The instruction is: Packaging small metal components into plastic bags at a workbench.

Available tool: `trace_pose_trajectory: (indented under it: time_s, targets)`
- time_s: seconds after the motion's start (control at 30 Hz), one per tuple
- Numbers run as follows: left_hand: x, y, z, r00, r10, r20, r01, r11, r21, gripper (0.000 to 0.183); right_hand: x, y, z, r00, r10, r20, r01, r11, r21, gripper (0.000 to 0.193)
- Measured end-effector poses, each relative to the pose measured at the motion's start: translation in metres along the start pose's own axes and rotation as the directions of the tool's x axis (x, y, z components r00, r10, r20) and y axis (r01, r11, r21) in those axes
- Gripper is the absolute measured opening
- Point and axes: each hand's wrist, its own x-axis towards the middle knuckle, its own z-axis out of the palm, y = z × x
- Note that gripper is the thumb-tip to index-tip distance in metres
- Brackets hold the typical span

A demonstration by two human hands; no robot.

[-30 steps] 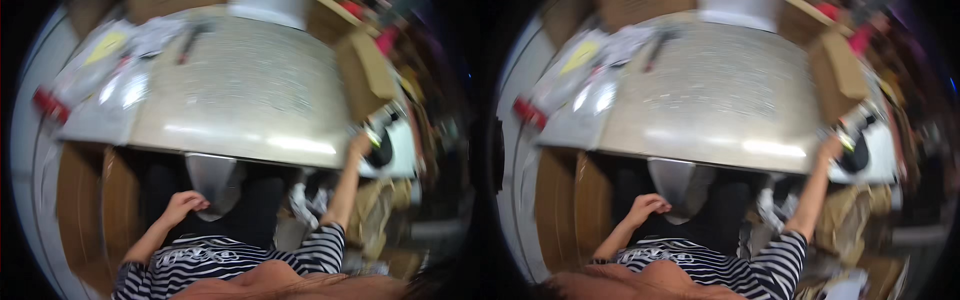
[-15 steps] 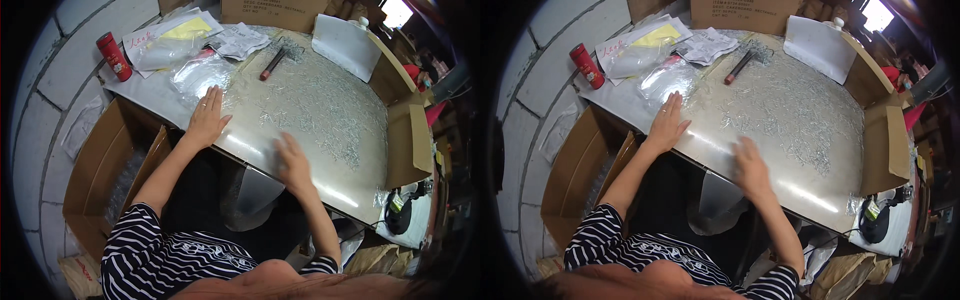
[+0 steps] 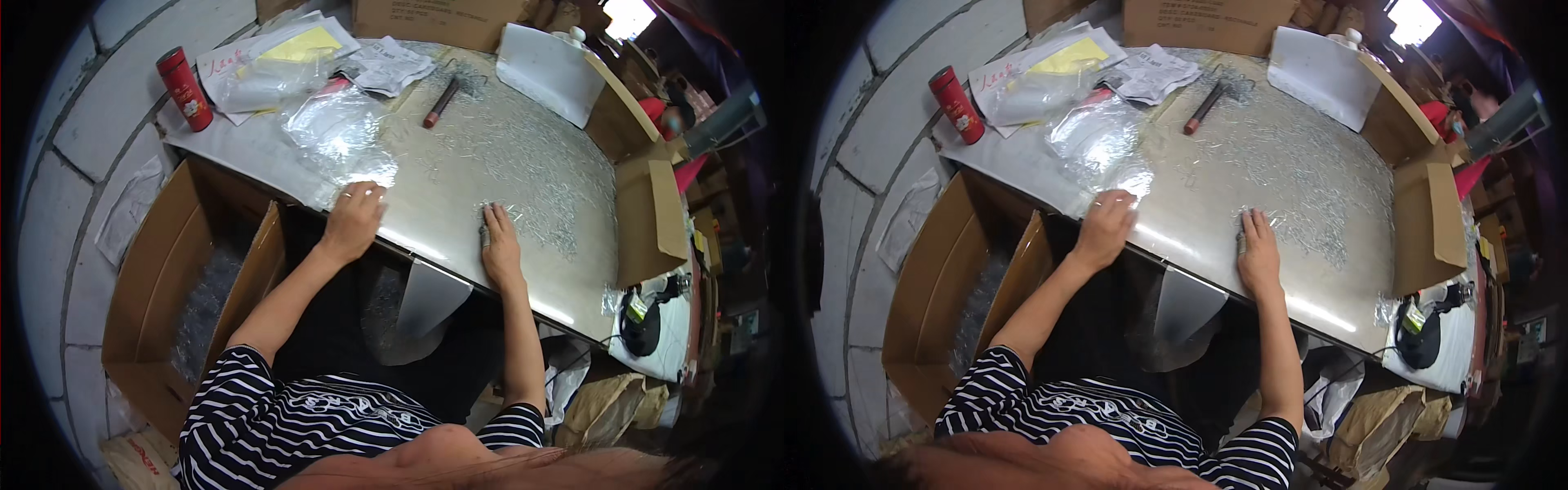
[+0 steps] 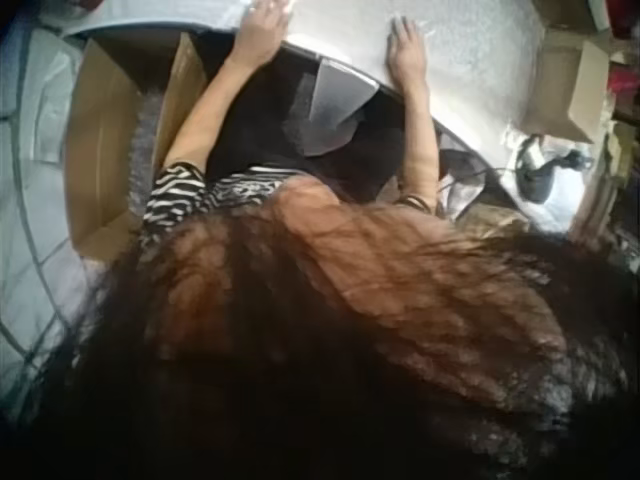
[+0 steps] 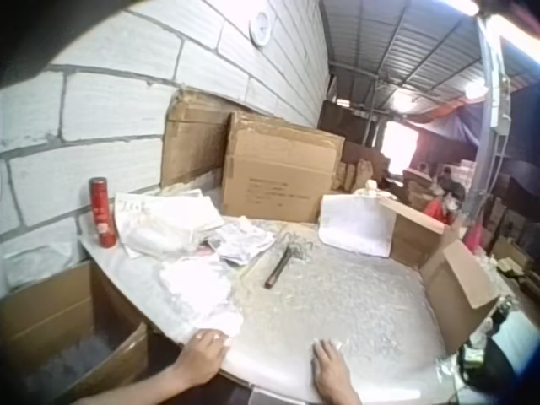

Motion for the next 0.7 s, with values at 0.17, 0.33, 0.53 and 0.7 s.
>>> trace_pose_trajectory:
  time_s: [0.17, 0.33, 0.53, 0.7]
  targets:
    - [0.020, -0.034, 0.011, 0.965, -0.255, 0.055, 0.259, 0.962, -0.089, 0.020, -0.006, -0.005, 0.002, 0.998, 0.019, -0.054, -0.019, 1.000, -0.008, 0.057]
    - [0.050, -0.060, 0.022, 0.851, -0.469, 0.237, 0.456, 0.883, 0.109, 0.019, -0.011, -0.002, 0.003, 0.996, 0.033, -0.079, -0.034, 0.999, -0.016, 0.054]
    - [0.048, -0.056, 0.023, 0.907, -0.414, 0.073, 0.410, 0.910, 0.070, 0.017, -0.018, -0.014, -0.012, 0.948, 0.030, -0.317, -0.010, 0.998, 0.065, 0.046]
    - [0.032, -0.002, -0.009, 0.883, -0.302, 0.359, 0.463, 0.434, -0.773, 0.021, -0.052, -0.052, -0.036, 0.904, 0.139, -0.405, 0.075, 0.880, 0.469, 0.028]
